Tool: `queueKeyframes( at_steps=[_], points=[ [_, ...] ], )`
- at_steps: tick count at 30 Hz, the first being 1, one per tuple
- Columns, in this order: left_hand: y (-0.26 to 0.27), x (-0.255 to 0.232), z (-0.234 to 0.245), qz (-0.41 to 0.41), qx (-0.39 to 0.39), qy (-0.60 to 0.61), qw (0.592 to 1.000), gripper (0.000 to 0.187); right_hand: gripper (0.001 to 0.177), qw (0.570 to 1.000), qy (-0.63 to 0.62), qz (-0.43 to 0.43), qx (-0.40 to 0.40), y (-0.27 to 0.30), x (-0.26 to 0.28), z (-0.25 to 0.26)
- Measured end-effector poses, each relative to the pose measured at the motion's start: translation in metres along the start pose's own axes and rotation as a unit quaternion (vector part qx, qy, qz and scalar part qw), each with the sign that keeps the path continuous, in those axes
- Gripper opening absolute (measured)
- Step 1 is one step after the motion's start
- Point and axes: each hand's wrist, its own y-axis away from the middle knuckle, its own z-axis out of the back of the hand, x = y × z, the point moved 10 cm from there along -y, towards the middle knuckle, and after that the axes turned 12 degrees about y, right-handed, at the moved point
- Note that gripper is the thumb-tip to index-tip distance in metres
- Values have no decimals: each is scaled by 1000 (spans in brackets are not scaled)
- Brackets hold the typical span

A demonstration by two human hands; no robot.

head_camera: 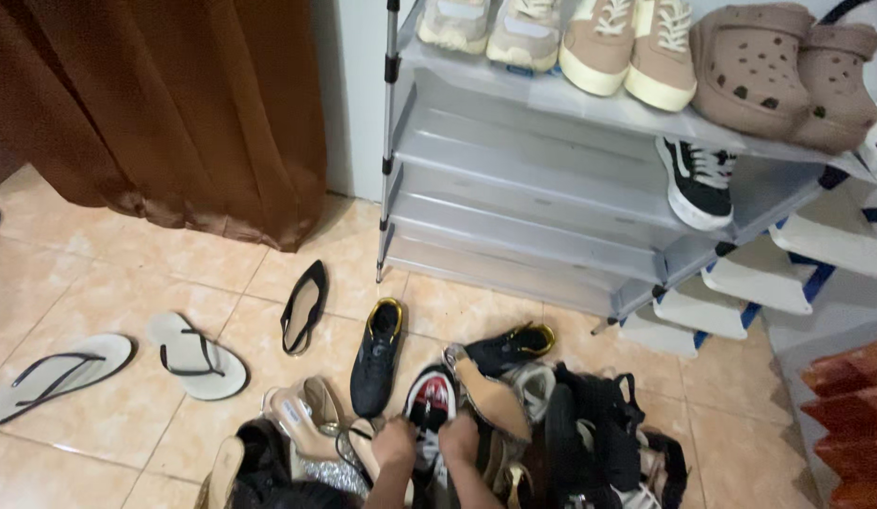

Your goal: The person sits on the floor and organizes a pile of shoes by picking them up one at a time, turning them over, and placing them onto a multi-tier shoe rack. The person handles sneakers, sandals, and heels, arranging them on the shelves.

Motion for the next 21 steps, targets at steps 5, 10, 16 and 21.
queueKeyframes(
  at_steps=[5,10,16,21],
  points=[
    [-5,-30,30,-53,-85,79,992,33,19,975,-73,129,-164,-8,39,60],
    [-10,-88,78,-147,-147,105,972,39,24,981,-106,91,-132,-19,50,106],
    [20,-163,172,-198,-159,115,960,34,58,939,-228,160,-201,12,85,206],
    [75,-221,250,-334,-223,24,916,24,82,849,-262,350,-295,81,95,308]
  ],
)
